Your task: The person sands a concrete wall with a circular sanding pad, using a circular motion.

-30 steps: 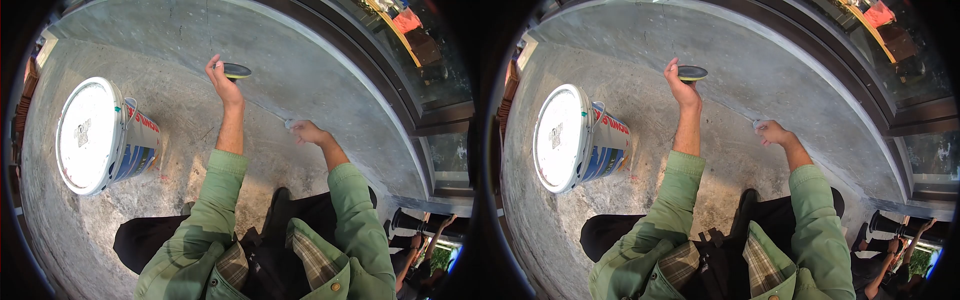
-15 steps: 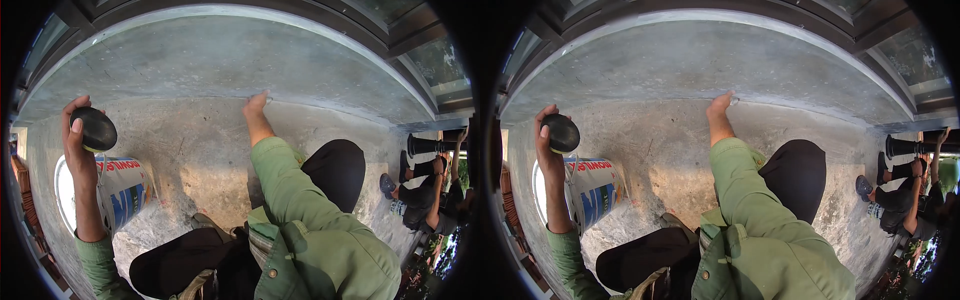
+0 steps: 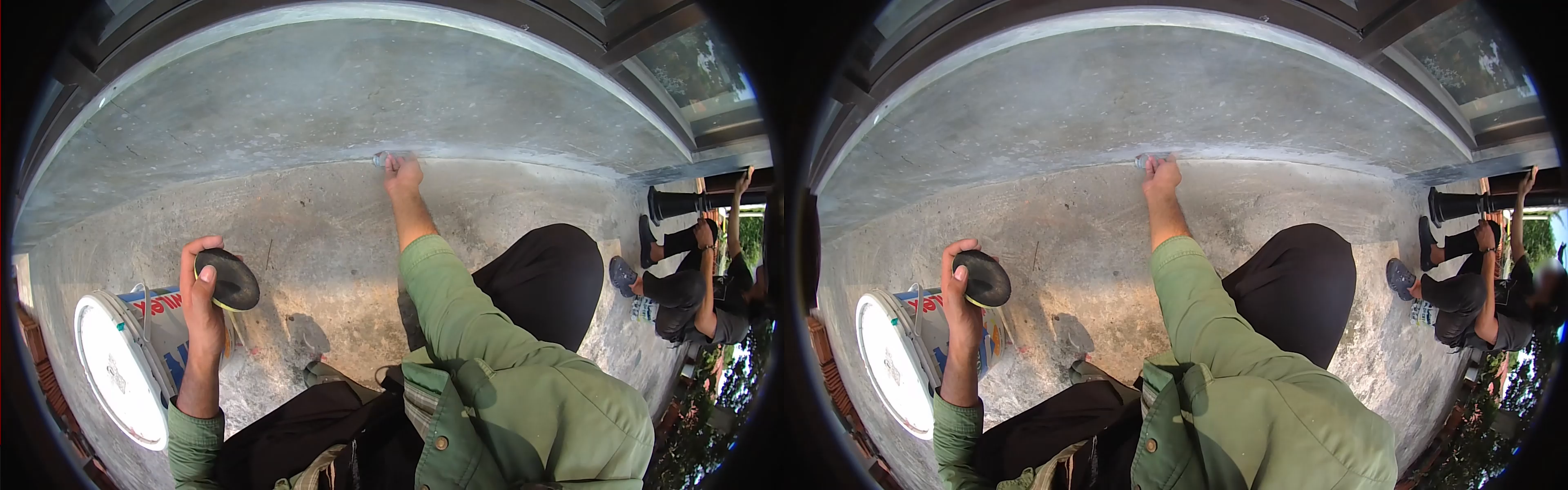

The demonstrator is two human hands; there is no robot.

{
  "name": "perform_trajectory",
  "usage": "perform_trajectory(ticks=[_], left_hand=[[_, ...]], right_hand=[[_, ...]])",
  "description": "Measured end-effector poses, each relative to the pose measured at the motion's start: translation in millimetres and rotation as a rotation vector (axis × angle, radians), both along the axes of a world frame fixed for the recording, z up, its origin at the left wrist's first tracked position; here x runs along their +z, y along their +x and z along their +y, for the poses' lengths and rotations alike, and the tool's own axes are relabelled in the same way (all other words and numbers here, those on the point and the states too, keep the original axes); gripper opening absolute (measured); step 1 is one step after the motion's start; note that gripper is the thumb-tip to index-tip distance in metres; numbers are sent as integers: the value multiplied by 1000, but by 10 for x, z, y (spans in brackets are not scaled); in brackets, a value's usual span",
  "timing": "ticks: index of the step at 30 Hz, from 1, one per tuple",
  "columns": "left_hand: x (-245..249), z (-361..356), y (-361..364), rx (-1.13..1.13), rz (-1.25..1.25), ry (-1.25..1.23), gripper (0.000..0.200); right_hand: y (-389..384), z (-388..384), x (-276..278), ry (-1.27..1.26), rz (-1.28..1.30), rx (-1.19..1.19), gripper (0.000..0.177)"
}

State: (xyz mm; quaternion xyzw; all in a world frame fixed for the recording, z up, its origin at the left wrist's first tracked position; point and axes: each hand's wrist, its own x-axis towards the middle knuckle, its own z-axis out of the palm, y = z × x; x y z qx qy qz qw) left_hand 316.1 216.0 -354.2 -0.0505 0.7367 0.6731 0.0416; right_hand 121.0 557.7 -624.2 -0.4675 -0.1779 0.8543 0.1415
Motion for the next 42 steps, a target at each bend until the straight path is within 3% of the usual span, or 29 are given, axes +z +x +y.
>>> perform_trajectory(ticks=[6,9,15,19,21,27,31,34,36,38,42], left_hand=[[-67,-15,-47,13,-24,-14,59],[-75,-21,-40,16,-34,-20,57],[7,145,-33,-26,-20,56,44],[68,179,-29,-64,-16,89,37],[66,160,-15,-70,-5,88,38],[46,83,97,-34,-4,53,38],[38,69,135,-15,-5,47,38],[17,7,155,-22,-12,33,36],[54,-25,161,-28,-39,69,34],[100,-142,126,-26,23,-49,37],[618,-464,25,143,269,-250,45]], right_hand=[[69,135,-137,143,-8,139,32],[266,330,196,178,-95,72,31],[409,913,139,436,-113,101,27],[317,733,16,464,-109,116,26],[239,502,-8,446,81,154,29],[196,-255,-12,502,163,263,34],[228,-332,35,621,190,290,38],[194,-148,127,384,256,252,53],[153,-111,167,281,159,175,64],[111,-44,-53,206,185,145,65],[203,23,-71,172,260,246,38]])
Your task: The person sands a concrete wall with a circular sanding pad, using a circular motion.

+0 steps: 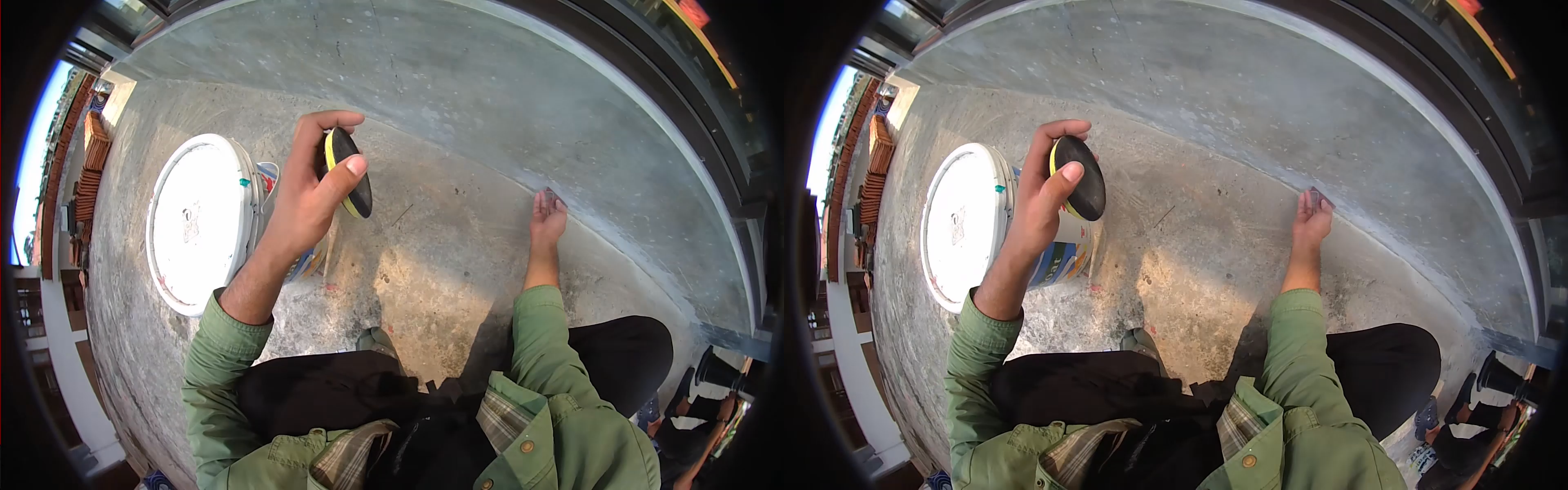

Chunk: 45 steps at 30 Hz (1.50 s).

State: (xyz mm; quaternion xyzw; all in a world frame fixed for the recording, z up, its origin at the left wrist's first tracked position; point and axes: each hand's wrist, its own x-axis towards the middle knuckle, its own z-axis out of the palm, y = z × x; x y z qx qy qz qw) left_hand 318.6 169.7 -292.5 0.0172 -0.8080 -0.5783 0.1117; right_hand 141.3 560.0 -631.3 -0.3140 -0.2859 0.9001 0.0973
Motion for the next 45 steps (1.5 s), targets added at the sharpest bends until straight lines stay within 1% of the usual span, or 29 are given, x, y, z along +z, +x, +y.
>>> perform_trajectory(ticks=[2,3,5,7,8,9,11,12,13,15,16,18,19,21,22,24,26,27,28,29,31,32,33,34,37,39,40,42,45], left_hand=[[298,-300,3,152,172,-6,51],[428,-531,27,241,253,-36,54],[600,-1061,126,402,390,-260,51],[666,-1640,256,565,400,-501,57],[628,-1990,332,652,363,-673,58],[528,-2274,329,745,375,-763,57],[654,-2167,337,849,97,-705,59],[739,-2124,308,781,-20,-571,62],[756,-2111,272,711,-129,-432,65],[419,-2349,35,786,52,-699,65],[368,-2337,10,812,38,-678,65],[343,-2304,-23,641,8,-1004,63],[320,-2296,16,658,-4,-995,63],[215,-2299,104,539,-55,-1190,52],[-92,-2543,46,490,-34,-1242,54],[-184,-2567,73,444,56,-1155,46],[-107,-2647,94,462,90,-1123,44],[-2,-2630,140,410,-75,-955,42],[86,-2629,184,356,-228,-778,40],[87,-2639,217,372,-225,-765,40],[7,-2648,200,376,-155,-844,40],[45,-2645,205,378,-177,-842,41],[90,-2702,214,385,-164,-852,41],[102,-2735,227,361,-187,-797,42],[139,-2735,278,306,-225,-695,43],[177,-2760,269,298,-257,-625,45],[194,-2784,288,288,-256,-602,45],[238,-2827,421,304,-248,-587,45],[294,-2913,647,353,-272,-602,45]], right_hand=[[49,-30,90,29,-37,21,34],[5,29,11,26,-74,16,36],[27,81,-73,68,-148,56,40],[107,22,40,166,-192,175,42],[207,-117,116,227,-203,245,42],[287,-274,153,248,-175,357,41],[373,-668,238,266,-119,562,40],[398,-887,262,261,-97,658,41],[456,-1181,447,186,-7,730,45],[349,-1654,898,83,108,875,52],[261,-1846,1062,52,126,944,55],[101,-2310,1565,18,125,988,54],[-4,-2499,1747,-3,186,1034,54],[-243,-2831,2058,-23,249,1094,53],[-359,-2996,2208,-84,297,1166,53],[-544,-3252,2399,-142,346,1246,52],[-671,-3526,2562,-52,405,1286,54],[-673,-3688,2651,-46,409,1303,54],[-672,-3834,2743,34,451,1337,55],[-655,-3940,2840,116,492,1370,57],[-531,-4154,3022,193,522,1395,58],[-493,-4263,3102,252,546,1401,60],[-482,-4349,3166,250,564,1397,60],[-465,-4396,3209,306,573,1439,60],[-398,-4354,3388,423,561,1497,60],[-465,-4318,3516,619,623,1543,59],[-526,-4283,3564,613,620,1534,59],[-638,-4172,3622,831,647,1592,59],[-649,-4082,3617,817,621,1579,59]])
